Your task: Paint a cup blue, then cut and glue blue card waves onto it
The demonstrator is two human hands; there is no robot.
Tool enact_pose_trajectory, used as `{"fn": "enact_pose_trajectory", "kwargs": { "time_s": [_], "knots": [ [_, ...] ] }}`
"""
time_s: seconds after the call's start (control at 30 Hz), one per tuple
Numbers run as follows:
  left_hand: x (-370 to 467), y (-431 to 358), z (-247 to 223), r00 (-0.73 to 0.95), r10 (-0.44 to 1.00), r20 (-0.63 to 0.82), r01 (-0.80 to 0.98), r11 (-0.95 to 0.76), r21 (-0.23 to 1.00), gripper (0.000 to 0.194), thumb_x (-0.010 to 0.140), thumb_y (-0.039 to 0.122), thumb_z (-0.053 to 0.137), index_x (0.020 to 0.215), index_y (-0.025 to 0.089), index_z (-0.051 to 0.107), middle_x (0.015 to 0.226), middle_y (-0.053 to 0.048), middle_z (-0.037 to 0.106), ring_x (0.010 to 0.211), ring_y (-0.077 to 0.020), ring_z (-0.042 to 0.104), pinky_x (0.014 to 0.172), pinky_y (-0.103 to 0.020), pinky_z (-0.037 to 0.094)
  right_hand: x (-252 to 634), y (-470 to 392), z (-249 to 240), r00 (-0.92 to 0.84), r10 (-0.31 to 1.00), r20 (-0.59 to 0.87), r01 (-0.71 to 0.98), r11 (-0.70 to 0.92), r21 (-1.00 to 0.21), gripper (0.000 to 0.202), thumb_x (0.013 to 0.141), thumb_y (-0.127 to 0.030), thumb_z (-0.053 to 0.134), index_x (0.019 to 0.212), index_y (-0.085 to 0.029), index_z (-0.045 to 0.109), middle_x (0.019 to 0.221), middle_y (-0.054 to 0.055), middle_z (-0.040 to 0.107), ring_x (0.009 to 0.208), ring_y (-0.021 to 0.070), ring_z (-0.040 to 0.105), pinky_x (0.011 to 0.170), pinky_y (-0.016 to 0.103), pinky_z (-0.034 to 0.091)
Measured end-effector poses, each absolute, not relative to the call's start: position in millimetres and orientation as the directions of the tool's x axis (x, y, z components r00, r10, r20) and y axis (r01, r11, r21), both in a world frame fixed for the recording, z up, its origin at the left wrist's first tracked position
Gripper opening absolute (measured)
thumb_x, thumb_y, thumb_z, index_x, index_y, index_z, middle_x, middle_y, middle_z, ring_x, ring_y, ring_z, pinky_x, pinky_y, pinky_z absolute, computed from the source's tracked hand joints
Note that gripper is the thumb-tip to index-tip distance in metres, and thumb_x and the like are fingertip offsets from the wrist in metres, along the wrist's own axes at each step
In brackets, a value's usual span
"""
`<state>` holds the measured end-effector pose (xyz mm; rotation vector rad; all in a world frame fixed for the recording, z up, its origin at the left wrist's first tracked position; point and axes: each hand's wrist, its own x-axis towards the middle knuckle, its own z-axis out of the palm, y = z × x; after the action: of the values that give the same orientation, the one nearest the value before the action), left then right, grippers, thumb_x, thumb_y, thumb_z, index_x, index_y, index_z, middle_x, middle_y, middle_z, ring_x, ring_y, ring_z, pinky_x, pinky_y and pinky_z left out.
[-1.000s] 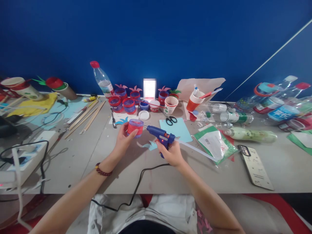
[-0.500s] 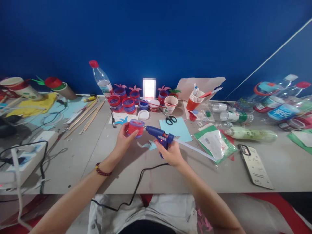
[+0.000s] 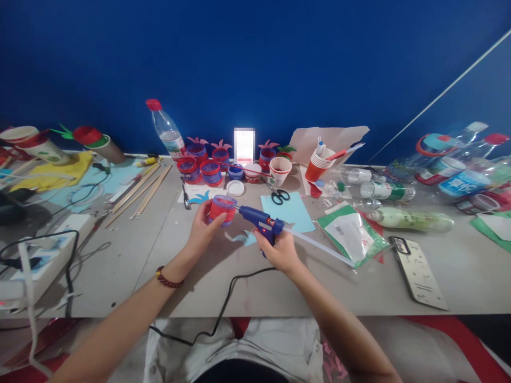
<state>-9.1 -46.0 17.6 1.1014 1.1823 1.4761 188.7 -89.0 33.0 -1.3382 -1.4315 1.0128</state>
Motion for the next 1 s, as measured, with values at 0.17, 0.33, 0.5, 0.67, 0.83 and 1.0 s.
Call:
{"fn": "enact_pose_trajectory", "kwargs": {
  "time_s": [0.17,0.33,0.5,0.67,0.83,1.0],
  "knots": [
    [-9,-46,18,-0.174,0.979,0.110,-0.079,-0.125,0.989,0.054,0.064,0.041,0.079,0.107,0.019,0.055,0.105,-0.008,0.065,0.095,-0.0205,0.064,0.082,-0.034,0.053,190,-90,34,-0.001,0.988,0.156,0.257,0.151,-0.955,0.025,0.082,-0.040,0.060,0.076,-0.016,0.064,0.050,-0.001,0.056,0.043,0.0117,0.052,0.043,0.024,0.044],
    [-8,-49,20,-0.160,0.979,0.127,-0.035,-0.134,0.990,0.052,0.065,0.040,0.078,0.107,0.019,0.055,0.105,-0.008,0.066,0.094,-0.0211,0.065,0.083,-0.035,0.053,190,-89,31,0.035,0.984,0.176,0.203,0.165,-0.965,0.023,0.083,-0.038,0.061,0.082,-0.016,0.067,0.053,-0.001,0.058,0.045,0.0112,0.053,0.044,0.023,0.045],
    [-8,-51,17,-0.053,0.978,0.201,0.045,-0.198,0.979,0.053,0.067,0.037,0.079,0.112,0.020,0.056,0.112,-0.009,0.064,0.100,-0.0221,0.063,0.089,-0.036,0.051,192,-85,30,0.063,0.987,0.150,0.118,0.141,-0.983,0.028,0.084,-0.043,0.061,0.085,-0.016,0.066,0.055,-0.001,0.059,0.049,0.0111,0.054,0.047,0.023,0.045],
    [-20,-51,13,0.170,0.958,0.230,-0.018,-0.230,0.973,0.058,0.066,0.036,0.081,0.118,0.021,0.060,0.123,-0.010,0.060,0.113,-0.0262,0.058,0.098,-0.038,0.047,197,-81,28,0.063,0.994,0.091,0.109,0.083,-0.991,0.037,0.085,-0.051,0.058,0.080,-0.016,0.065,0.054,0.000,0.059,0.049,0.0113,0.053,0.048,0.023,0.043],
    [-38,-51,18,0.460,0.882,0.102,-0.375,0.089,0.923,0.061,0.070,0.045,0.075,0.122,0.018,0.061,0.117,-0.013,0.066,0.105,-0.0308,0.064,0.093,-0.044,0.050,201,-74,24,0.032,0.999,0.044,0.056,0.042,-0.998,0.043,0.086,-0.056,0.055,0.086,-0.015,0.066,0.053,-0.001,0.059,0.049,0.0112,0.054,0.048,0.021,0.042],
    [-62,-55,53,0.382,0.921,0.080,-0.583,0.172,0.794,0.071,0.068,0.066,0.062,0.116,0.013,0.063,0.108,-0.016,0.069,0.097,-0.0324,0.067,0.083,-0.045,0.056,199,-70,21,-0.093,0.992,-0.081,0.107,-0.071,-0.992,0.056,0.086,-0.063,0.050,0.059,-0.014,0.060,0.051,0.002,0.057,0.046,0.0104,0.051,0.046,0.020,0.041]
  ]
}}
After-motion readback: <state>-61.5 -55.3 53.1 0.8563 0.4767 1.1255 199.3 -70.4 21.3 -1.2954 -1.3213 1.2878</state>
